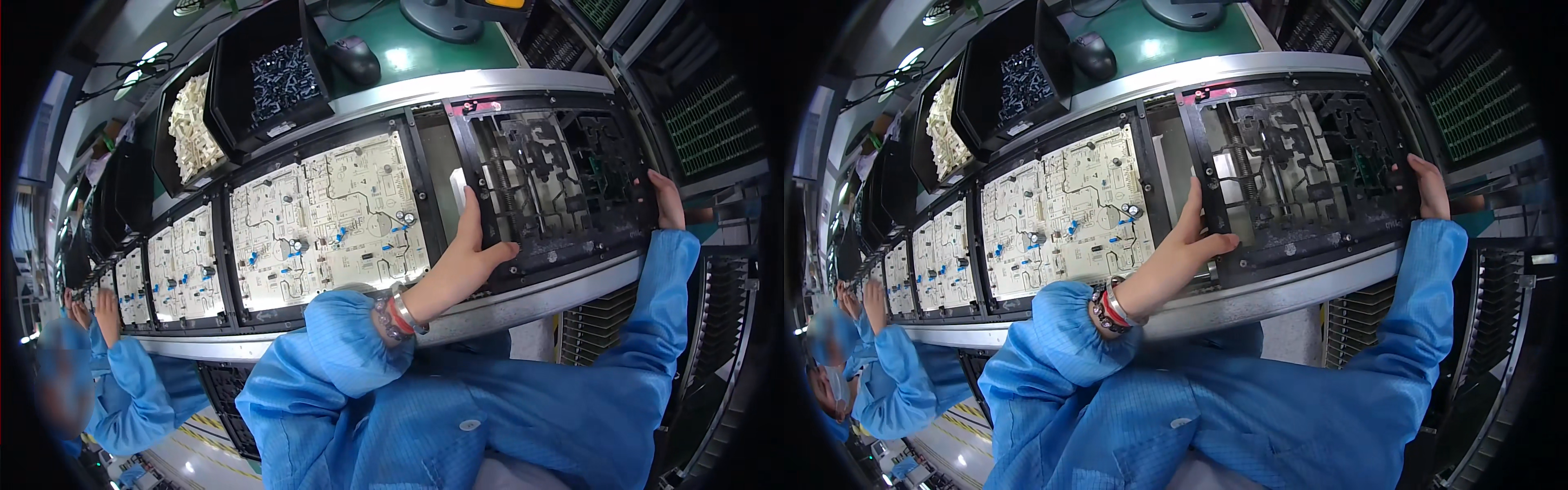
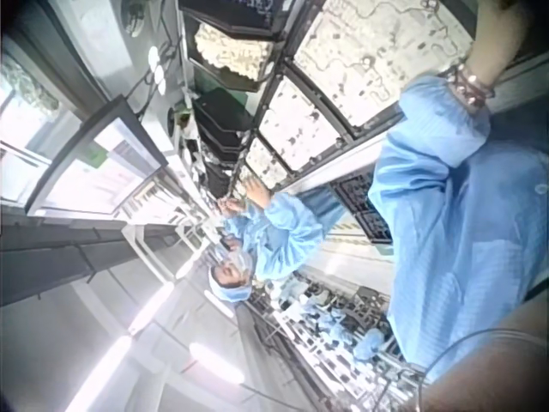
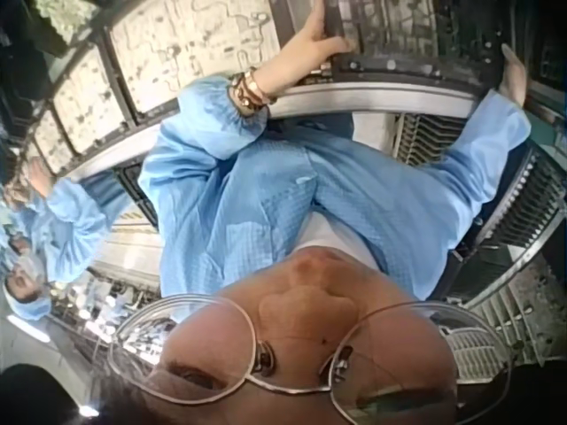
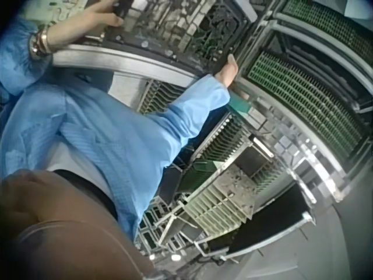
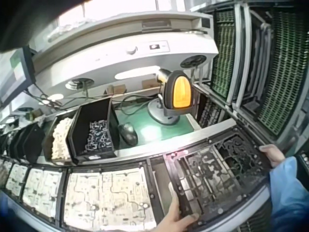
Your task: Assembling electronic components onto printed circuit boards at a manufacturing station.
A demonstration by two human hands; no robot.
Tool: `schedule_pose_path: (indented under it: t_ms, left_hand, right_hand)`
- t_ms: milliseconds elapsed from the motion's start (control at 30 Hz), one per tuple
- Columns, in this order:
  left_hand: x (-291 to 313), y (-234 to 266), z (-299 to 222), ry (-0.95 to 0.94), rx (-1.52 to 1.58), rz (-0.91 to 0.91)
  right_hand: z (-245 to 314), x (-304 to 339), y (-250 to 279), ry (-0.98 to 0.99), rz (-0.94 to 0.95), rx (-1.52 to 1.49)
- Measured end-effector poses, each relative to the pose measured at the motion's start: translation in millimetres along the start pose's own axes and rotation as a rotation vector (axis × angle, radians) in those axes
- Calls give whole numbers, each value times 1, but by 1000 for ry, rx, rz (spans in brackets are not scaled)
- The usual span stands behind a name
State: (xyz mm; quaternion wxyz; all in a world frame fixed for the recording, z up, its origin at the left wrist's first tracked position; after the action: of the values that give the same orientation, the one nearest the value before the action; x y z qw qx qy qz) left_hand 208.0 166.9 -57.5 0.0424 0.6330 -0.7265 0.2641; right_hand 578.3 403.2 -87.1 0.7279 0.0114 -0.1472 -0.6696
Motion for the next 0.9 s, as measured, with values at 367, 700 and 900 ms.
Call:
schedule_pose_path:
  t_ms: [367, 700, 900]
  left_hand:
    - [18, -3, -17, -242, -416, -232]
    - [85, -72, -56, -540, -1069, 74]
    - [100, -32, -15, -402, -1277, 106]
  right_hand:
    - [-15, -11, -5, -27, -70, 7]
    - [8, 43, -65, -38, 131, -160]
    - [167, 181, -20, 1032, -515, 347]
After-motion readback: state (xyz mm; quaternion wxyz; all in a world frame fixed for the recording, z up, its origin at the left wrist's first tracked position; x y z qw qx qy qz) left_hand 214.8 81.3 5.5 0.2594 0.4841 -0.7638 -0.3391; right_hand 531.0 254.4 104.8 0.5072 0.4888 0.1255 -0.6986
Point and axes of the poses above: each hand's wrist, its own x-axis away from the middle knuckle, its own y-axis out of the back of the hand, z = x × y, the point moved 10 cm from there along -x, towards the middle knuckle, and after that the axes turned 10 degrees about y, right-handed, at the moved point
